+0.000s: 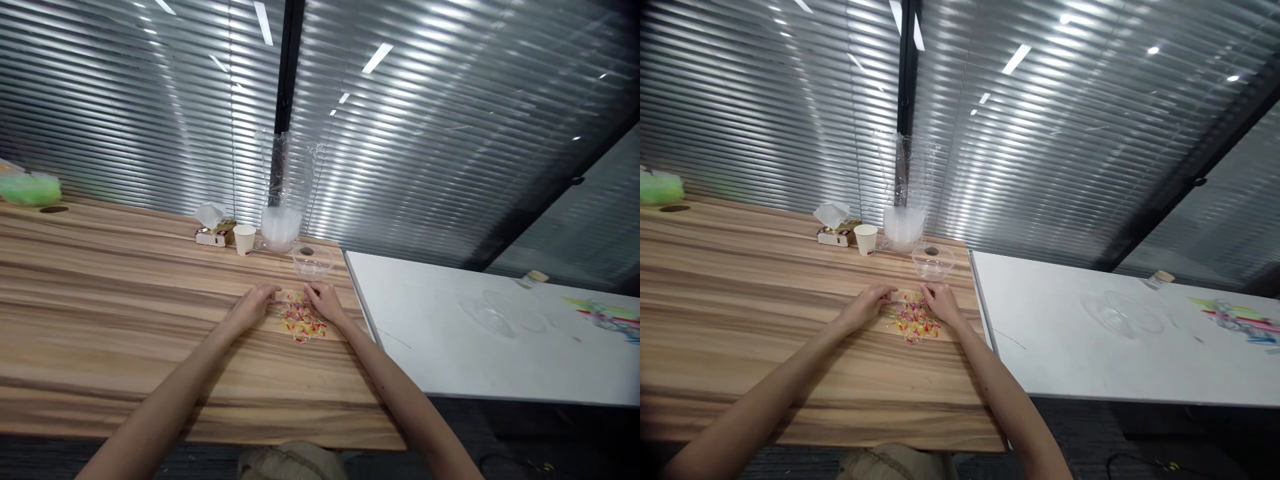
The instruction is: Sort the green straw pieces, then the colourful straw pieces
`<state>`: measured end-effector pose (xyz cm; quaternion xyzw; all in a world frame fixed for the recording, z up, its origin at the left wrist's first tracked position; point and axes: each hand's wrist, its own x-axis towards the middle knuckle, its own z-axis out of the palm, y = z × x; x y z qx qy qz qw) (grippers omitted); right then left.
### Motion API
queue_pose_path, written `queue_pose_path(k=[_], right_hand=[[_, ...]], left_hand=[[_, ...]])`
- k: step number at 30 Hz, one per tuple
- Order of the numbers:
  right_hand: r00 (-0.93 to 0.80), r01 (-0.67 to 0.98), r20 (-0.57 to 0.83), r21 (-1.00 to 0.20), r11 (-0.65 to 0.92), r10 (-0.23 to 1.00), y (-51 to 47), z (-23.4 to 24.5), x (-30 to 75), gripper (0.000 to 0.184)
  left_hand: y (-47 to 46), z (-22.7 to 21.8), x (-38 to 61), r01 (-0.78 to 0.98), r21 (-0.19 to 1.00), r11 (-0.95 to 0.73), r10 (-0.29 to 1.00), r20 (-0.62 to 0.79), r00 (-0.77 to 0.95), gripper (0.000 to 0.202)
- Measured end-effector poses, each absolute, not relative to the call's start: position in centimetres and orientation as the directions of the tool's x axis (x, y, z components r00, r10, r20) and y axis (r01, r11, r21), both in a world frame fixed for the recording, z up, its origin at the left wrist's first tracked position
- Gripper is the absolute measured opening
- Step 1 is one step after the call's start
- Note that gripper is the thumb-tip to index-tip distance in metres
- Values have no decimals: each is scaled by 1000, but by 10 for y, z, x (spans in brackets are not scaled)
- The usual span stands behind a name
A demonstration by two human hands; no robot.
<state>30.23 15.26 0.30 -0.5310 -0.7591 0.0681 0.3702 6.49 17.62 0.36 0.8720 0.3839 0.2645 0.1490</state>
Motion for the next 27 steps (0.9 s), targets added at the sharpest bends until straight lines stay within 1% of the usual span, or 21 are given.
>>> queue_pose_path(k=[8, 15, 27], right_hand=[[-172, 753, 486, -496, 433, 857, 152, 4, 302, 39], [-175, 753, 486, -494, 435, 856, 151, 6, 301, 38], [-174, 748, 478, -505, 431, 861, 150, 8, 299, 38]], left_hand=[[176, 2, 65, 609, 459, -647, 761, 338, 554, 51], [175, 4, 66, 607, 454, -652, 757, 341, 558, 48], [173, 5, 66, 627, 412, -662, 749, 336, 570, 46]])
